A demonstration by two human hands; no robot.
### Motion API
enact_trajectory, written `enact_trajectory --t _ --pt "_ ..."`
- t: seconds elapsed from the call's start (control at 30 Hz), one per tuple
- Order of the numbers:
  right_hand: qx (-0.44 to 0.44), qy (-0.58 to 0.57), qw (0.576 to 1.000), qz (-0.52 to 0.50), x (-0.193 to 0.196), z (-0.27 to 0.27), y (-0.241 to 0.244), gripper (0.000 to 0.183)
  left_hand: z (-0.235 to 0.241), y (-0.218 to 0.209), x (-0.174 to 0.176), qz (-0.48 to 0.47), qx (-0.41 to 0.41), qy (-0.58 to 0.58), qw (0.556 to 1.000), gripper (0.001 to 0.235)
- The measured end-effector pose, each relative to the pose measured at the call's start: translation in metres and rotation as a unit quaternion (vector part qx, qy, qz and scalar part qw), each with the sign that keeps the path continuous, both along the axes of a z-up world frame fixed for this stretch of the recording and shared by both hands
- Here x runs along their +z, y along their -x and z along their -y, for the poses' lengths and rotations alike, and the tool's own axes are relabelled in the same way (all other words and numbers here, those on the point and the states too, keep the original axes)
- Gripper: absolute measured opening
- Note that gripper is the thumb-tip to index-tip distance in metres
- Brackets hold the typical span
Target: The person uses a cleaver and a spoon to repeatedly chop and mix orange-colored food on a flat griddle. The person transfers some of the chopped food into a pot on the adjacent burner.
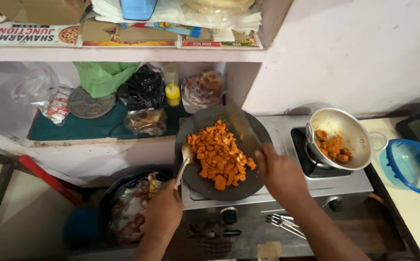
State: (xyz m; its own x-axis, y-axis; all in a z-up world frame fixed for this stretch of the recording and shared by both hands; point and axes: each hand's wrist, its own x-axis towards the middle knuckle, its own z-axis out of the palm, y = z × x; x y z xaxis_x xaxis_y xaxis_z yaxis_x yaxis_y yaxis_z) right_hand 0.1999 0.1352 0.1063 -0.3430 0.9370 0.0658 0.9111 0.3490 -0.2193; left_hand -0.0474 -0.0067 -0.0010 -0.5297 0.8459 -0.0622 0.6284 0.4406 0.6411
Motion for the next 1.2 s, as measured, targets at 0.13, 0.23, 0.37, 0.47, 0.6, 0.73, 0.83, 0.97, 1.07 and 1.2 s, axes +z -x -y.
enact_trajectory --t 0.13,0.23,0.37,0.47,0.6,0.73,0.83,0.97,1.07,1.2 --pt "-0.034 0.057 0.998 0.016 -0.047 -0.006 0.016 0.028 -0.005 0.000 0.004 0.006 -0.005 0.053 0.999 0.028" --pt "0.072 0.056 0.990 0.105 -0.091 0.001 0.025 0.026 -0.002 0.000 0.014 0.031 -0.014 0.122 0.992 0.029" --pt "0.026 0.103 0.992 0.064 -0.056 -0.015 0.015 0.028 -0.002 0.007 0.021 0.036 -0.013 0.127 0.991 0.029" --pt "0.057 0.075 0.993 0.067 -0.018 -0.010 -0.001 0.028 -0.006 0.010 0.018 0.023 -0.017 0.098 0.995 0.028" --pt "0.163 0.064 0.980 0.097 -0.004 0.008 -0.034 0.026 0.002 0.013 0.016 0.023 -0.012 0.088 0.996 0.027" --pt "0.291 0.073 0.944 0.136 -0.018 0.023 -0.062 0.022 0.004 0.015 0.015 0.045 -0.012 0.062 0.997 0.026" --pt "0.324 0.091 0.915 0.223 -0.032 0.021 -0.066 0.024 0.003 0.015 0.013 0.049 -0.011 0.071 0.996 0.025" --pt "0.282 0.069 0.927 0.236 -0.047 -0.005 -0.062 0.022 0.001 0.014 0.001 0.032 -0.019 0.053 0.998 0.024" --pt "0.238 0.041 0.954 0.177 -0.060 -0.022 -0.062 0.025 0.005 0.012 -0.004 0.035 -0.012 0.050 0.998 0.024" --pt "0.225 0.037 0.972 0.058 -0.083 -0.054 -0.072 0.027 0.006 0.009 0.004 0.049 -0.008 0.076 0.996 0.025"
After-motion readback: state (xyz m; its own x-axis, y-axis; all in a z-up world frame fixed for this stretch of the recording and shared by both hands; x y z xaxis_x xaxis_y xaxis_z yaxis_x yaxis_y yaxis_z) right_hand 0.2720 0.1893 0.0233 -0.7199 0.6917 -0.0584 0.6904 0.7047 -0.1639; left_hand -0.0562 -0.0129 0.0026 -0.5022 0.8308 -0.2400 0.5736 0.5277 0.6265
